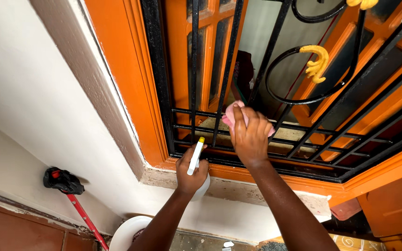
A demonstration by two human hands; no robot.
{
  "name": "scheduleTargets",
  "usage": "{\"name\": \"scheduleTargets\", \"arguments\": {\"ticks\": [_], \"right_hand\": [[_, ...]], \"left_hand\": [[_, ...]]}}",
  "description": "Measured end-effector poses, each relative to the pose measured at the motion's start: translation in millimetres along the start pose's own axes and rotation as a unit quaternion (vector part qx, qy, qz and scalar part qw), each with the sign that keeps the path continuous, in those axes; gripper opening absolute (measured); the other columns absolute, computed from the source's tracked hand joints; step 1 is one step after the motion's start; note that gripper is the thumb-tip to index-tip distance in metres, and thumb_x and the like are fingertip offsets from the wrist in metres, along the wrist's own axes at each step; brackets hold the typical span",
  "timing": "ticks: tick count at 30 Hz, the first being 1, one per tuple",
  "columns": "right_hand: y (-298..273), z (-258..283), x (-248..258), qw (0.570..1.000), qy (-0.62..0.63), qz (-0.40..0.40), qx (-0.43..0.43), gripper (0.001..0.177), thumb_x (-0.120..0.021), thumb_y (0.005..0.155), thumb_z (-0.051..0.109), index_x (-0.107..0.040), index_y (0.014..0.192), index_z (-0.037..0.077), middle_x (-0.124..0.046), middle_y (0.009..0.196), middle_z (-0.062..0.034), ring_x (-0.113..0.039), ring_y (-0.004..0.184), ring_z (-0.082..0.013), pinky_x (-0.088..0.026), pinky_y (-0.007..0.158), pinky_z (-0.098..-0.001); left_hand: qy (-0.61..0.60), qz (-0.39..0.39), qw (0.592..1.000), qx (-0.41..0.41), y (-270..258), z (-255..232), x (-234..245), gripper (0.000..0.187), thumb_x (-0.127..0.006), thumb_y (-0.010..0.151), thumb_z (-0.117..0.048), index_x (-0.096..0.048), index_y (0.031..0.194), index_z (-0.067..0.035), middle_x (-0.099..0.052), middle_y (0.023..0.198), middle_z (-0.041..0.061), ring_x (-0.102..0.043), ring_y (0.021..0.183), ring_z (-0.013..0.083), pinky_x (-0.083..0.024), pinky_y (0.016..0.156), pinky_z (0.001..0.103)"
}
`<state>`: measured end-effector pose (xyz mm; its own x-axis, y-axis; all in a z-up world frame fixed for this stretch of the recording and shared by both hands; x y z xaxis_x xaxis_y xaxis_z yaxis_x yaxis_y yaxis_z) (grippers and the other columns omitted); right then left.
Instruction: The person cleans a window grill by wiping the metal bars with a cloth while holding a spray bottle.
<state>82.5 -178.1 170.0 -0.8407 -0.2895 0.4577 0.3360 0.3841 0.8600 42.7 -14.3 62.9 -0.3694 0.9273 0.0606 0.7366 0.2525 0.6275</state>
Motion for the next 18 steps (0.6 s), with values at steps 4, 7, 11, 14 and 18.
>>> {"name": "scheduleTargets", "arguments": {"ticks": [4, 7, 11, 14, 18], "right_hand": [[-2.7, -5.3, -4.9, 1.000, 0.014, 0.006, -0.005, 0.061, -0.076, 0.094, 0.020, -0.051, 0.147, 0.005, -0.051, 0.135, -0.0155, -0.051, 0.119, -0.0341, -0.036, 0.099, -0.0468], [9.3, -9.3, 1.1, 0.999, -0.033, 0.003, 0.028, 0.060, -0.077, 0.096, 0.024, -0.052, 0.147, 0.007, -0.053, 0.134, -0.0137, -0.052, 0.116, -0.0311, -0.037, 0.097, -0.0468], [57.9, -22.0, 17.8, 0.993, -0.096, -0.048, 0.049, 0.055, -0.078, 0.102, 0.039, -0.059, 0.145, 0.010, -0.054, 0.131, -0.0177, -0.051, 0.114, -0.0333, -0.036, 0.089, -0.0490], [93.1, -31.1, 43.6, 0.991, -0.091, -0.080, 0.051, 0.046, -0.078, 0.102, 0.035, -0.065, 0.142, 0.016, -0.053, 0.133, -0.0144, -0.050, 0.123, -0.0327, -0.036, 0.096, -0.0525], [122.7, -31.3, 54.0, 0.990, -0.068, -0.100, 0.072, 0.033, -0.078, 0.105, 0.020, -0.069, 0.137, 0.015, -0.050, 0.149, -0.0153, -0.046, 0.139, -0.0329, -0.036, 0.111, -0.0536]], "left_hand": [[-0.019, 0.000, 1.000, 0.011, -0.6, 1.5, -2.2, 0.042, -0.060, 0.082, 0.004, -0.066, 0.123, 0.003, -0.070, 0.081, 0.006, -0.052, 0.052, 0.0055, -0.043, 0.046, 0.024], [-0.035, 0.004, 0.999, 0.007, 0.0, 1.1, -1.6, 0.042, -0.061, 0.084, 0.003, -0.066, 0.125, 0.002, -0.067, 0.073, 0.005, -0.053, 0.052, 0.0048, -0.043, 0.048, 0.024], [-0.034, 0.012, 0.999, 0.014, -2.0, 8.3, -3.0, 0.043, -0.061, 0.083, 0.003, -0.065, 0.126, 0.001, -0.063, 0.068, 0.004, -0.051, 0.051, 0.0043, -0.041, 0.047, 0.024], [-0.030, 0.013, 0.999, 0.012, -3.1, 10.4, -3.6, 0.043, -0.061, 0.084, 0.003, -0.065, 0.127, 0.001, -0.062, 0.065, 0.004, -0.051, 0.050, 0.0043, -0.040, 0.047, 0.024], [-0.025, 0.012, 1.000, -0.003, -1.7, 7.3, -2.4, 0.043, -0.061, 0.084, 0.003, -0.065, 0.126, 0.001, -0.063, 0.068, 0.003, -0.051, 0.051, 0.0041, -0.041, 0.046, 0.023]]}}
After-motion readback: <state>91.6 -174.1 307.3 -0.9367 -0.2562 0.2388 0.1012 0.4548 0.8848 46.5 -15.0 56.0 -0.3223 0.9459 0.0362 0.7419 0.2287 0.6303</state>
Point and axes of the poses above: each hand's wrist, its own y-axis towards the middle knuckle, its own x-axis out of the back of the hand, z = x × y, the point moved 7 cm from there along y, towards the middle knuckle
